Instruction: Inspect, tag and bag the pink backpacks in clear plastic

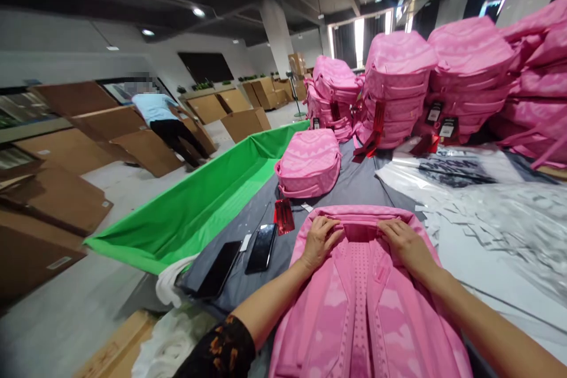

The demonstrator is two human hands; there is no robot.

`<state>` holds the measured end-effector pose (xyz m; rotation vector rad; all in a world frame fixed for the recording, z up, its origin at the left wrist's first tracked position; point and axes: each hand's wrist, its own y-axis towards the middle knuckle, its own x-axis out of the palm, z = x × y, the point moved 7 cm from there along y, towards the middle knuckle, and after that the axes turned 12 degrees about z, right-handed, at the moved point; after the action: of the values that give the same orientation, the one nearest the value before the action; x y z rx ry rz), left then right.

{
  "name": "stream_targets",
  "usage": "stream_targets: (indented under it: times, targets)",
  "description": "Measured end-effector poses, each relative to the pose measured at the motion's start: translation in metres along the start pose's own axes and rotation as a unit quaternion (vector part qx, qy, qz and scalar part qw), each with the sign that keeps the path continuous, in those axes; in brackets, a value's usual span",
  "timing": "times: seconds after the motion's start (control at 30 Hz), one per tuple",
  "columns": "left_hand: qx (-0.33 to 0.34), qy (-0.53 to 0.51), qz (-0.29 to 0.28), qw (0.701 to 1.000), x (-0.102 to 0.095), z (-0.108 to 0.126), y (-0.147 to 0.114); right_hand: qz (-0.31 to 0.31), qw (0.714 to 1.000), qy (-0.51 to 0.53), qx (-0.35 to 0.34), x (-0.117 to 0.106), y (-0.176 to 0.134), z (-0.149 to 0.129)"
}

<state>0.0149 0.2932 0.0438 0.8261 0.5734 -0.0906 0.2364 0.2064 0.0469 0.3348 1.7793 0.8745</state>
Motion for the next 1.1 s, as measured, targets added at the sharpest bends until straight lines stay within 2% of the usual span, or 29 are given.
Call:
stream_targets:
  times: [0.1, 0.2, 0.27, 0.33, 0.4, 0.47, 0.53, 0.6, 0.67, 0.7, 0.83, 0.9, 0.97, 1.03, 1.1]
  targets:
    - [-0.037, 0.032, -0.107, 0.993, 0.024, -0.014, -0.004, -0.110, 0.991, -0.001, 0.070, 0.015, -0.004, 0.016]
    - [-0.098, 0.082, -0.171, 0.977, 0.055, -0.039, 0.021, -0.238, 0.956, -0.079, 0.154, 0.048, 0.019, 0.050]
    - [-0.118, 0.099, -0.180, 0.972, 0.069, -0.050, 0.045, -0.271, 0.936, -0.128, 0.183, 0.066, 0.042, 0.068]
    - [-0.127, 0.107, -0.196, 0.966, 0.076, -0.054, 0.063, -0.267, 0.933, -0.151, 0.189, 0.076, 0.059, 0.075]
    - [-0.131, 0.108, -0.215, 0.962, 0.073, -0.045, 0.067, -0.255, 0.934, -0.169, 0.182, 0.081, 0.066, 0.074]
    - [-0.134, 0.105, -0.220, 0.960, 0.067, -0.024, 0.058, -0.239, 0.939, -0.183, 0.168, 0.084, 0.067, 0.069]
    - [-0.144, 0.093, -0.240, 0.956, 0.065, 0.003, 0.036, -0.225, 0.941, -0.195, 0.159, 0.088, 0.066, 0.064]
    - [-0.148, 0.080, -0.298, 0.939, 0.073, 0.030, 0.010, -0.215, 0.941, -0.206, 0.158, 0.092, 0.068, 0.060]
    - [-0.147, 0.085, -0.352, 0.921, 0.082, 0.048, -0.009, -0.210, 0.942, -0.210, 0.154, 0.094, 0.072, 0.057]
    - [-0.145, 0.094, -0.358, 0.918, 0.085, 0.052, -0.012, -0.209, 0.944, -0.207, 0.147, 0.093, 0.074, 0.055]
    - [-0.144, 0.114, -0.290, 0.939, 0.087, 0.047, -0.005, -0.221, 0.956, -0.165, 0.096, 0.073, 0.082, 0.060]
    - [-0.143, 0.113, -0.253, 0.950, 0.085, 0.043, -0.005, -0.223, 0.957, -0.160, 0.095, 0.056, 0.087, 0.078]
    - [-0.140, 0.108, -0.225, 0.958, 0.084, 0.041, -0.010, -0.230, 0.950, -0.172, 0.125, 0.045, 0.091, 0.104]
    - [-0.137, 0.102, -0.204, 0.964, 0.086, 0.039, -0.016, -0.247, 0.939, -0.177, 0.161, 0.047, 0.093, 0.129]
    - [-0.129, 0.102, -0.191, 0.968, 0.091, 0.036, -0.016, -0.265, 0.931, -0.173, 0.184, 0.059, 0.095, 0.145]
